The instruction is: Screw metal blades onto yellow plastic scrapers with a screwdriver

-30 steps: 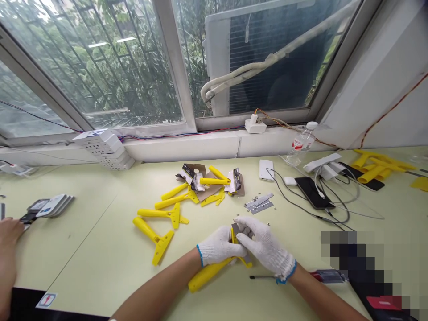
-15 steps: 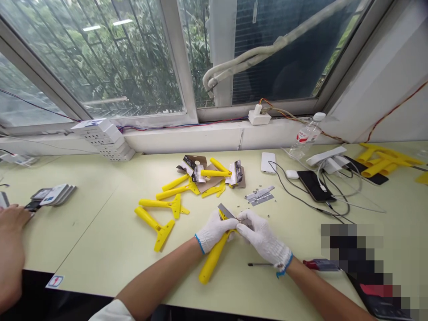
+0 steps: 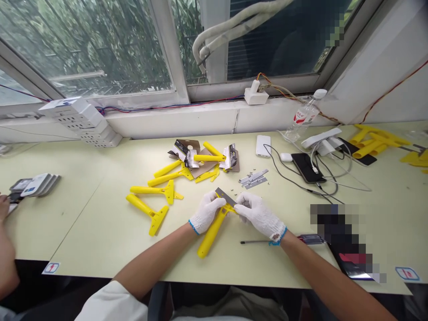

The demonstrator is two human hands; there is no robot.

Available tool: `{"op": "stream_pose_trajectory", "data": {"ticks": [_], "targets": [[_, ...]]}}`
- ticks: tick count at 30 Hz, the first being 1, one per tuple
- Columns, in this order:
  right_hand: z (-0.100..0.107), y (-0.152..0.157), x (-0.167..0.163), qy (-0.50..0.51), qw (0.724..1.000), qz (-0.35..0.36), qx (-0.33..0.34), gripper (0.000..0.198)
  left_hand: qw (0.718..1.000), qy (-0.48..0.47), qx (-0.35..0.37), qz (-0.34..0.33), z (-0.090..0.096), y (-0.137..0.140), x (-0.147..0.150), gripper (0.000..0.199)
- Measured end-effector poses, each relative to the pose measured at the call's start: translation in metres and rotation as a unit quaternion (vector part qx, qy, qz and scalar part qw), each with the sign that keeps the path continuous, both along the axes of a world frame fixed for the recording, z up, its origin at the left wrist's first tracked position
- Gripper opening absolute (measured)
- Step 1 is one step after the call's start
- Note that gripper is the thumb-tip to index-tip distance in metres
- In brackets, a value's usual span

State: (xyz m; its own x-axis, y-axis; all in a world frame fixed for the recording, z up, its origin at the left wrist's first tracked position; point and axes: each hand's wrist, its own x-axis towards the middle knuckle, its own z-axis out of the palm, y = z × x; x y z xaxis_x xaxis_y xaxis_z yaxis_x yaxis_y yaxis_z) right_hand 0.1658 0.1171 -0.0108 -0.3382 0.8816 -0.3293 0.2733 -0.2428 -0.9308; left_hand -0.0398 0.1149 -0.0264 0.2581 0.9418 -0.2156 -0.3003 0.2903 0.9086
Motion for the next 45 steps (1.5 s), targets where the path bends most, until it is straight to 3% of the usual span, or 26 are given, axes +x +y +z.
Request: {"op": "stream_pose_trajectory", "data": {"ticks": [13, 18, 34, 45], "targets": [[0.008, -0.010, 0.001, -0.026, 0.999, -0.027, 0.034, 0.030, 0.992, 0.124, 0.035, 0.007, 0.003, -0.003, 0.003, 0.017], [0.015, -0.013, 0.003, -0.025, 0.999, -0.035, 0.031, 0.035, 0.991, 0.127, 0.050, -0.001, 0.001, -0.003, 0.003, 0.018], [0.004, -0.009, 0.000, 0.000, 1.000, -0.029, 0.004, 0.015, 0.986, 0.151, 0.077, 0.005, 0.003, -0.004, 0.007, 0.021], [0.010, -0.009, 0.004, -0.015, 1.000, -0.002, 0.020, 0.019, 0.981, 0.177, 0.085, -0.002, 0.003, -0.004, 0.009, 0.019]]}}
